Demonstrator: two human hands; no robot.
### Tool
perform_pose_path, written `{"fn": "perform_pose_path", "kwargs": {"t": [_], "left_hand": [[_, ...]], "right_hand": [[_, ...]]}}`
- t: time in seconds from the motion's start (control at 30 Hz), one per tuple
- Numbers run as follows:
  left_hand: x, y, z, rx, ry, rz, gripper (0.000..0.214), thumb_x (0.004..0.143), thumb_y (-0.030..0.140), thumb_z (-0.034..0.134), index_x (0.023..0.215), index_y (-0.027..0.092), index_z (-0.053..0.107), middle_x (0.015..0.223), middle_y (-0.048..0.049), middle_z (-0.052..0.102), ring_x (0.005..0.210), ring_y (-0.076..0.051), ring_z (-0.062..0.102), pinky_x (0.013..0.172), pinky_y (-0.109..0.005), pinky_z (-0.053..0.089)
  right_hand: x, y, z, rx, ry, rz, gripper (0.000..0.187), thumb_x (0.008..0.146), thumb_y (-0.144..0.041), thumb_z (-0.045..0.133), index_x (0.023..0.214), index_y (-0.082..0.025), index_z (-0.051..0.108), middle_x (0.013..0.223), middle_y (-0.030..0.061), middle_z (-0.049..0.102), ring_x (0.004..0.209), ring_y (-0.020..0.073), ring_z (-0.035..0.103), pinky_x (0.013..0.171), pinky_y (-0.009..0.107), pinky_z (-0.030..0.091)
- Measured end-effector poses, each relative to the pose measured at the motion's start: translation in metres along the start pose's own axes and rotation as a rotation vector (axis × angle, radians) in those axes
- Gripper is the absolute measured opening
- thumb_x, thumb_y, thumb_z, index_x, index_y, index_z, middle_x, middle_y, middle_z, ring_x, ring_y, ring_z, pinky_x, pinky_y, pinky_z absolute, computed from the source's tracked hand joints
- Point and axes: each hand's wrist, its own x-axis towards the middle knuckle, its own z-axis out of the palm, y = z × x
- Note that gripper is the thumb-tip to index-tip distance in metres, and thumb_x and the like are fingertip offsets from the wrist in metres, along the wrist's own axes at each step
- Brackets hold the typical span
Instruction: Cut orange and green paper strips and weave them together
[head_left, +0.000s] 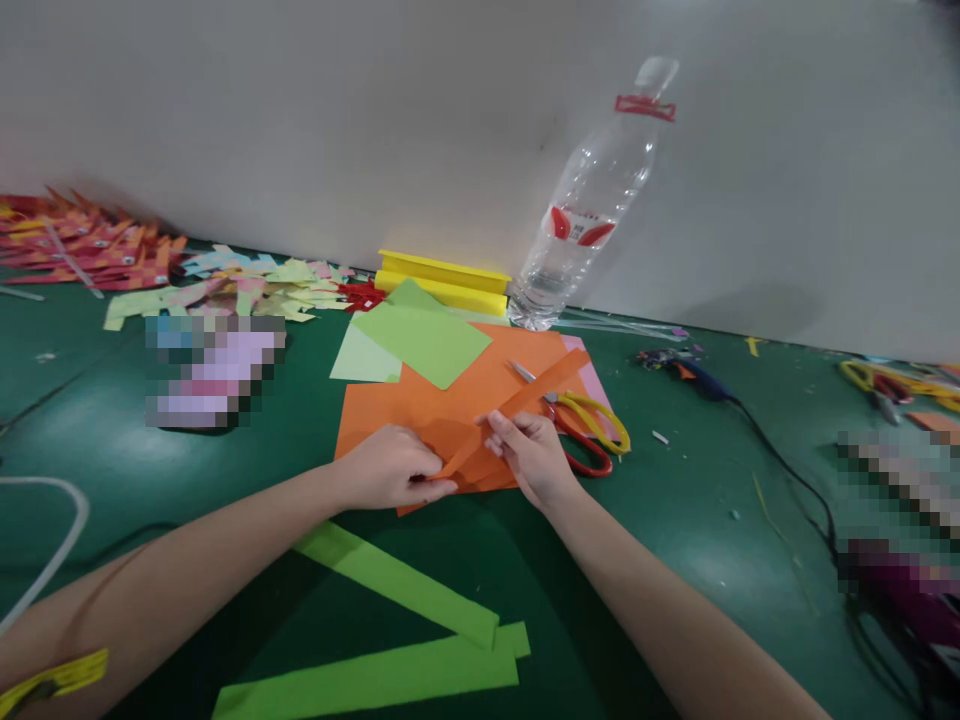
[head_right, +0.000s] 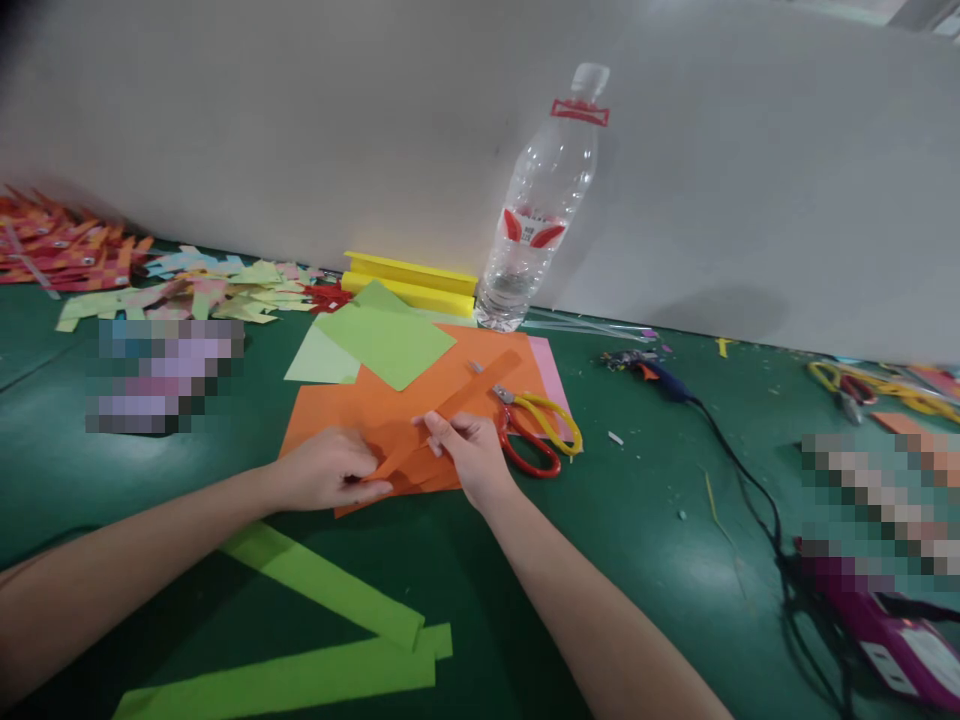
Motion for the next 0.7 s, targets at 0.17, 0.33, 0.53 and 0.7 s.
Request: {"fn": "perform_pose_path", "kwargs": {"t": [0.17, 0.33, 0.53, 0.7], "left_hand": [[0.000, -0.001, 0.000, -0.090, -0.018, -0.019, 0.048, 0.091, 0.032, 0.047, 0.048, 0.017, 0.034, 0.041, 0.0051, 0.037, 0.040, -0.009, 0.036, 0.047, -0.023, 0.027], [0.001, 0.000, -0.002, -0.151, -0.054, -0.045, 0.045, 0.089, 0.026, 0.046, 0.048, 0.017, 0.031, 0.041, 0.0057, 0.032, 0.039, -0.009, 0.029, 0.049, -0.024, 0.029], [0.003, 0.001, -0.006, -0.232, -0.073, -0.023, 0.044, 0.087, 0.023, 0.049, 0.046, 0.016, 0.035, 0.040, 0.0055, 0.037, 0.040, -0.008, 0.033, 0.053, -0.023, 0.033], [0.003, 0.002, -0.011, -0.378, -0.152, -0.051, 0.045, 0.087, 0.024, 0.052, 0.043, 0.017, 0.046, 0.038, 0.0049, 0.046, 0.038, -0.007, 0.037, 0.059, -0.023, 0.040]], "right_hand": [[0.001, -0.002, -0.001, 0.134, 0.046, 0.032, 0.035, 0.068, -0.039, 0.076, 0.045, -0.018, 0.058, 0.069, 0.0024, 0.068, 0.046, 0.0067, 0.039, 0.052, 0.026, 0.040], [0.003, -0.004, -0.002, 0.213, 0.091, 0.056, 0.032, 0.068, -0.038, 0.076, 0.048, -0.017, 0.062, 0.075, 0.0031, 0.070, 0.047, 0.0053, 0.042, 0.052, 0.024, 0.043], [0.006, -0.007, -0.002, 0.340, 0.203, 0.102, 0.028, 0.061, -0.036, 0.080, 0.051, -0.017, 0.063, 0.071, 0.0013, 0.069, 0.043, 0.0030, 0.039, 0.048, 0.022, 0.042], [0.008, -0.008, -0.003, 0.378, 0.239, 0.118, 0.026, 0.060, -0.033, 0.081, 0.052, -0.018, 0.062, 0.068, 0.0009, 0.068, 0.043, 0.0037, 0.039, 0.046, 0.022, 0.042]]}}
